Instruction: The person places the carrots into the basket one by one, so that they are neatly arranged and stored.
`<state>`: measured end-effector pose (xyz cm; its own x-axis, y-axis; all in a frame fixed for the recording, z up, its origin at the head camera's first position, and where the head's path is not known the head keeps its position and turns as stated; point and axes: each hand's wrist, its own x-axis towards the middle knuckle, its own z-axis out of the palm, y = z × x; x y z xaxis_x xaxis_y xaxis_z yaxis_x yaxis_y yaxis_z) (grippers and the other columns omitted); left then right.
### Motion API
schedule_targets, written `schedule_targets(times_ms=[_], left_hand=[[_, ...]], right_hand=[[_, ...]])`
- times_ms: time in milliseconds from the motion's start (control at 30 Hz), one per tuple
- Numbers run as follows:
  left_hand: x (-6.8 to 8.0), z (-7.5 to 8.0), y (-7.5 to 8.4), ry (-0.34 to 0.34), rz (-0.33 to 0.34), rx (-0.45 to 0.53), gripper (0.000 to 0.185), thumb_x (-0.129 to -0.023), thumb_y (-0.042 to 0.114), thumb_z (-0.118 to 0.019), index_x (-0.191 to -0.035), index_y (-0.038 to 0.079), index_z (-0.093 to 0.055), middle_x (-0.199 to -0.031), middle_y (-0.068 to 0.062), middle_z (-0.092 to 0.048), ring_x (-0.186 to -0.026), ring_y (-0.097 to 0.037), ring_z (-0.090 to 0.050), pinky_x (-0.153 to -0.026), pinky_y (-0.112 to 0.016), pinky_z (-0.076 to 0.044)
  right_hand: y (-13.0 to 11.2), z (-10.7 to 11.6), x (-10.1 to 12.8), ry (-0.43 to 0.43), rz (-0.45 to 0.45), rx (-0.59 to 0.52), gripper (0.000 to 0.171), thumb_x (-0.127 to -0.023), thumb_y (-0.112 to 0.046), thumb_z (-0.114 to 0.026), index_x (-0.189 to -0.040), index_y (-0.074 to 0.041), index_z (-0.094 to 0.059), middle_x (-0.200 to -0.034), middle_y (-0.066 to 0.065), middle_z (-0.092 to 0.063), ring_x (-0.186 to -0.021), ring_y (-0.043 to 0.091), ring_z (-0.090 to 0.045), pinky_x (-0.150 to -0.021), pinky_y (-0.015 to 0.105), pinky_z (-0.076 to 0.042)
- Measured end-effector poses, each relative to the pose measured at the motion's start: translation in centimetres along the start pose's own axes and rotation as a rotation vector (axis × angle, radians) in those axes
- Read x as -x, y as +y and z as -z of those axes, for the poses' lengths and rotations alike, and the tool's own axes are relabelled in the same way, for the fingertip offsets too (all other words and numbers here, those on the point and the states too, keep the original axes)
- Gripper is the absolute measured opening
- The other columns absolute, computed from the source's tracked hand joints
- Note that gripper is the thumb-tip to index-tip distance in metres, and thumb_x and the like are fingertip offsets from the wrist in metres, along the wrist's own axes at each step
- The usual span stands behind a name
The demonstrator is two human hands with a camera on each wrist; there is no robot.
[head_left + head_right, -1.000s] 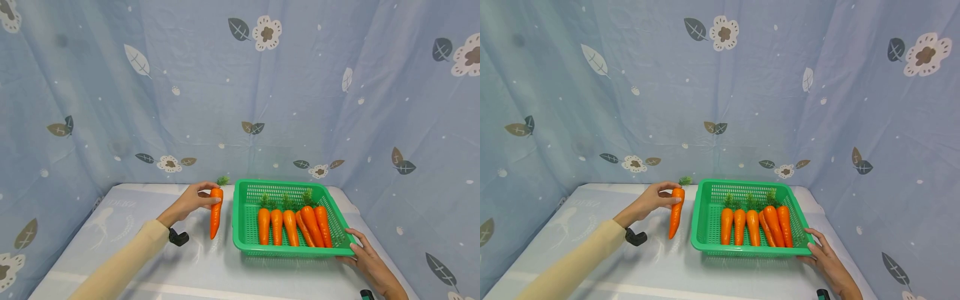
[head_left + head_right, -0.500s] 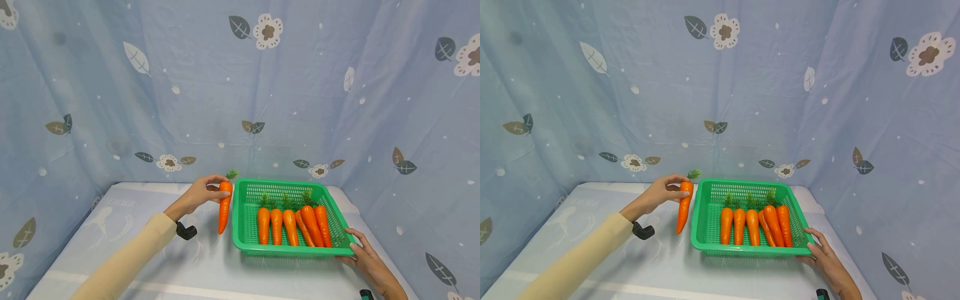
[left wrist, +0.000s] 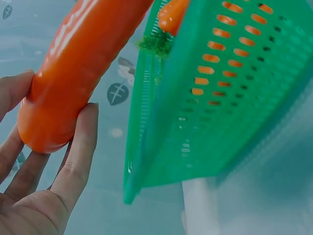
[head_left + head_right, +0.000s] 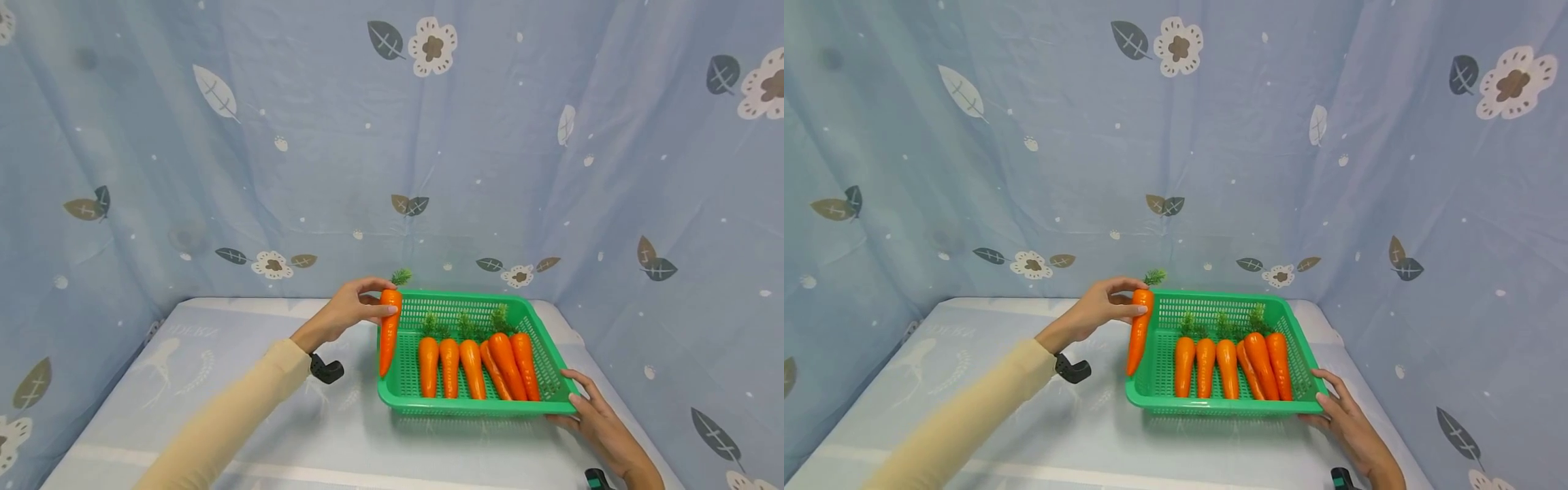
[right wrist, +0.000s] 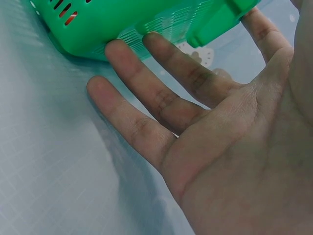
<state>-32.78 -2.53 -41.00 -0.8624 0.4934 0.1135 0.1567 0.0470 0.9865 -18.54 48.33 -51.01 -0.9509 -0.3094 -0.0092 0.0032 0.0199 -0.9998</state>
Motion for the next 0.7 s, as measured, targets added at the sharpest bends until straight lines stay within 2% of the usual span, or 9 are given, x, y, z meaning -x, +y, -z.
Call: schedule_targets(times_ms=[167,300,433,700], left_hand=[[-0.9,-1.1,0.2,-0.019,-0.001,0.026,0.05,-0.089,0.024,-0.084,-0.134,0.014,-0.064,-0.132,-0.011,-0.062,-0.109,-0.032,-0.067,-0.089,-0.053,-0.059],[-1.6,-2.1,0.2,-0.03,0.0,0.046,0.05,-0.089,0.023,-0.085,-0.134,0.013,-0.064,-0.135,-0.01,-0.06,-0.11,-0.031,-0.068,-0.092,-0.058,-0.056],[-2.3,-3.0,0.2,-0.052,-0.004,0.06,0.051,-0.089,0.024,-0.085,-0.134,0.013,-0.064,-0.137,-0.009,-0.059,-0.11,-0.031,-0.068,-0.094,-0.061,-0.055],[-3.8,-4.9,-0.1,-0.078,0.013,0.072,0.05,-0.088,0.022,-0.086,-0.133,0.013,-0.065,-0.135,-0.009,-0.06,-0.109,-0.03,-0.069,-0.09,-0.053,-0.059]], right_hand=[[0.0,-0.2,-0.1,0.046,-0.034,0.025,0.046,-0.115,-0.023,-0.033,-0.159,-0.024,-0.019,-0.14,-0.011,-0.041,-0.12,0.02,-0.065,-0.099,0.043,-0.056],[0.0,-0.4,-0.1,0.081,-0.06,0.05,0.047,-0.115,-0.025,-0.035,-0.159,-0.024,-0.02,-0.144,0.003,-0.033,-0.118,0.022,-0.065,-0.098,0.044,-0.056],[0.0,-0.4,-0.1,0.089,-0.066,0.057,0.047,-0.115,-0.026,-0.035,-0.159,-0.023,-0.019,-0.147,0.011,-0.028,-0.118,0.024,-0.065,-0.098,0.044,-0.056],[0.0,-0.2,0.0,0.065,-0.045,0.043,0.047,-0.115,-0.023,-0.034,-0.159,-0.023,-0.019,-0.14,-0.005,-0.042,-0.119,0.024,-0.065,-0.098,0.043,-0.055]])
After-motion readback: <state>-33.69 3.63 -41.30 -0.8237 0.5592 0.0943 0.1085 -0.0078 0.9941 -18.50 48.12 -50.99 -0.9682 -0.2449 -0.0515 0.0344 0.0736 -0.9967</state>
